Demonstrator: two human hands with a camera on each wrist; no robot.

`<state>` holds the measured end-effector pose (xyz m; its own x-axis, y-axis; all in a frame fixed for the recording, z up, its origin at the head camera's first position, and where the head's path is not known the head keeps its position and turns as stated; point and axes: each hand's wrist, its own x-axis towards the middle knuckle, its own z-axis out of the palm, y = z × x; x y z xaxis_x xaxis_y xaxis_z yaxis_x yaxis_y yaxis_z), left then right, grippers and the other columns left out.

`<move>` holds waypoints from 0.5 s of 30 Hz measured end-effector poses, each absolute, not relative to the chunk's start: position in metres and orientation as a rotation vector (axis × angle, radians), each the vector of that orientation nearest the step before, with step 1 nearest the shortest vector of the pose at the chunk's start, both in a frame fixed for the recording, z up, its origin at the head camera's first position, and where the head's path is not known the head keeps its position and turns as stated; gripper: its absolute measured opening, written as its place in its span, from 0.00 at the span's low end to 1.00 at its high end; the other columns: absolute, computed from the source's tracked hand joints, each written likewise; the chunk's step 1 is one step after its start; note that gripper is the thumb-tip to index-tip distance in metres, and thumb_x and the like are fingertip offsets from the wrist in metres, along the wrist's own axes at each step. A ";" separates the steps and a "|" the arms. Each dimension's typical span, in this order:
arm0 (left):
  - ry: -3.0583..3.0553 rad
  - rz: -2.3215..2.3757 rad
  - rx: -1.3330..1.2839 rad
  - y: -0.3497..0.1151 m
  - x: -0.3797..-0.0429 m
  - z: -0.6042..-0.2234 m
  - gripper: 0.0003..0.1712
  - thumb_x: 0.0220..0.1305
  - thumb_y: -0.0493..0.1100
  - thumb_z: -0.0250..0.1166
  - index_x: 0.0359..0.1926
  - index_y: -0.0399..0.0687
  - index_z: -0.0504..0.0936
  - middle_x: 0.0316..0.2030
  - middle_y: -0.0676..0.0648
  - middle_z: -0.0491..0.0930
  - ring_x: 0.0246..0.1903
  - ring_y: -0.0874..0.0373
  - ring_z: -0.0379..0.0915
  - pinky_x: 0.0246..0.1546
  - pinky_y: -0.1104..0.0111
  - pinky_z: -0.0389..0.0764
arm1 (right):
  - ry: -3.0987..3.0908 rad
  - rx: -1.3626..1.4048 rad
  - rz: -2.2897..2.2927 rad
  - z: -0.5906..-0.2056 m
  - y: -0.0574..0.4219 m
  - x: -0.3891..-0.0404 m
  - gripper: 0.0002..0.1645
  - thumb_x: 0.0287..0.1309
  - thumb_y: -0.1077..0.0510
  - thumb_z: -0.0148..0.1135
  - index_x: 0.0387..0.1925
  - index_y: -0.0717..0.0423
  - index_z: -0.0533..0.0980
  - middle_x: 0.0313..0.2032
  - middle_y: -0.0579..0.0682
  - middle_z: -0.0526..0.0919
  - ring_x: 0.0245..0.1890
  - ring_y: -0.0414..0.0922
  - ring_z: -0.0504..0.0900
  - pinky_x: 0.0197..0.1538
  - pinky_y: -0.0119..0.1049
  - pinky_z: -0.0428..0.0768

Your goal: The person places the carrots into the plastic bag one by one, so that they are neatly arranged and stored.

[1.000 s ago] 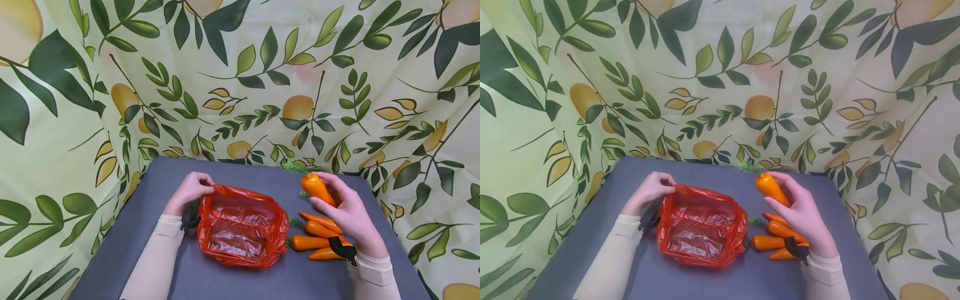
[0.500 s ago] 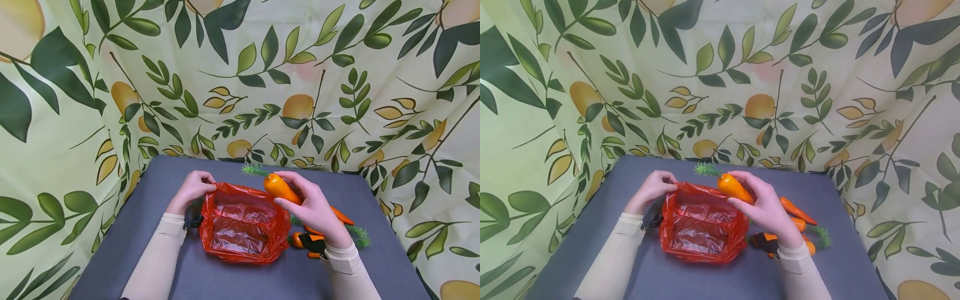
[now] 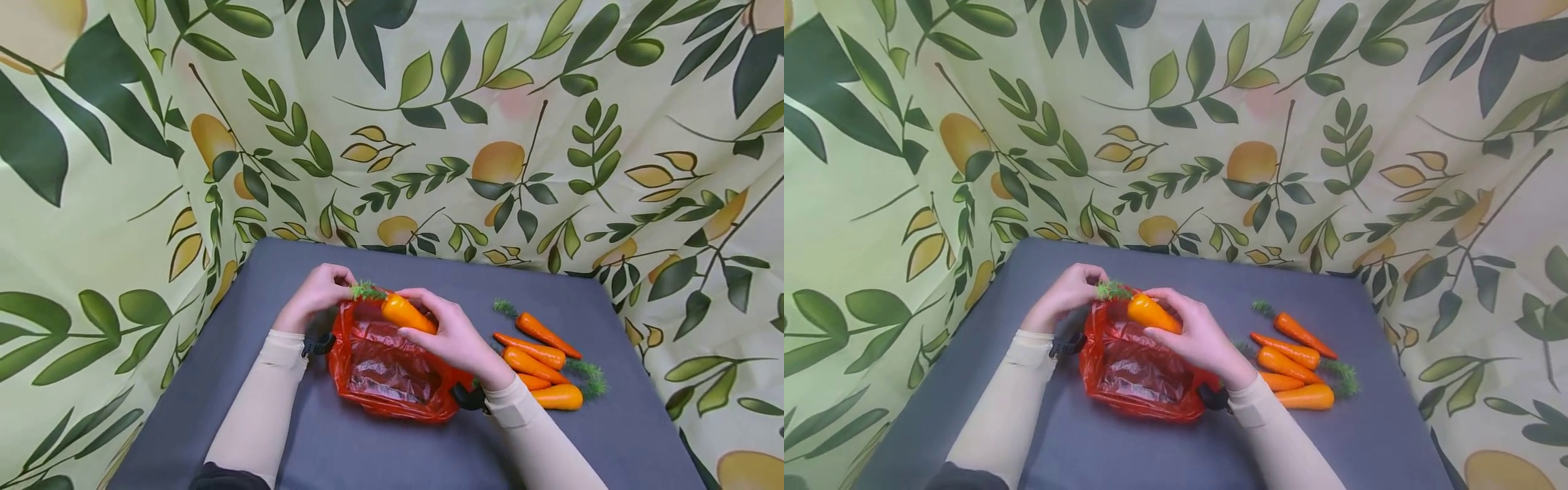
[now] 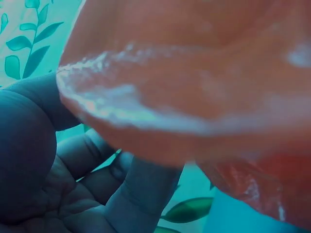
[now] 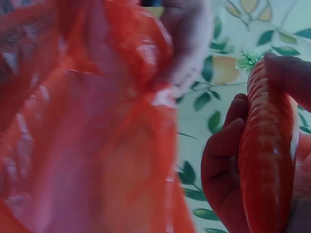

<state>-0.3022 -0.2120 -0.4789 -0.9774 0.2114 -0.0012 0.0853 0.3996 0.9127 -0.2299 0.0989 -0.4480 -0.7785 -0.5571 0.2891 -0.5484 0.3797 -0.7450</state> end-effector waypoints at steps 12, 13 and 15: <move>2.549 1.647 0.217 -0.215 -0.299 -0.489 0.04 0.68 0.38 0.74 0.39 0.41 0.91 0.33 0.46 0.88 0.31 0.55 0.77 0.36 0.61 0.86 | 2.567 -1.044 -1.228 -0.493 0.087 -0.240 0.34 0.69 0.50 0.80 0.70 0.29 0.76 0.58 0.35 0.86 0.50 0.39 0.85 0.57 0.38 0.87; 2.542 1.656 0.216 -0.215 -0.298 -0.492 0.05 0.68 0.38 0.74 0.39 0.40 0.91 0.33 0.46 0.88 0.30 0.54 0.77 0.36 0.61 0.86 | 2.565 -1.044 -1.219 -0.498 0.086 -0.241 0.34 0.69 0.51 0.80 0.70 0.30 0.76 0.57 0.36 0.86 0.50 0.39 0.85 0.57 0.38 0.87; 2.529 1.671 0.218 -0.216 -0.296 -0.495 0.04 0.68 0.38 0.75 0.39 0.40 0.91 0.33 0.45 0.88 0.30 0.54 0.77 0.36 0.60 0.86 | 2.567 -1.041 -1.206 -0.506 0.083 -0.241 0.34 0.68 0.54 0.80 0.70 0.33 0.76 0.57 0.37 0.87 0.50 0.39 0.85 0.58 0.39 0.87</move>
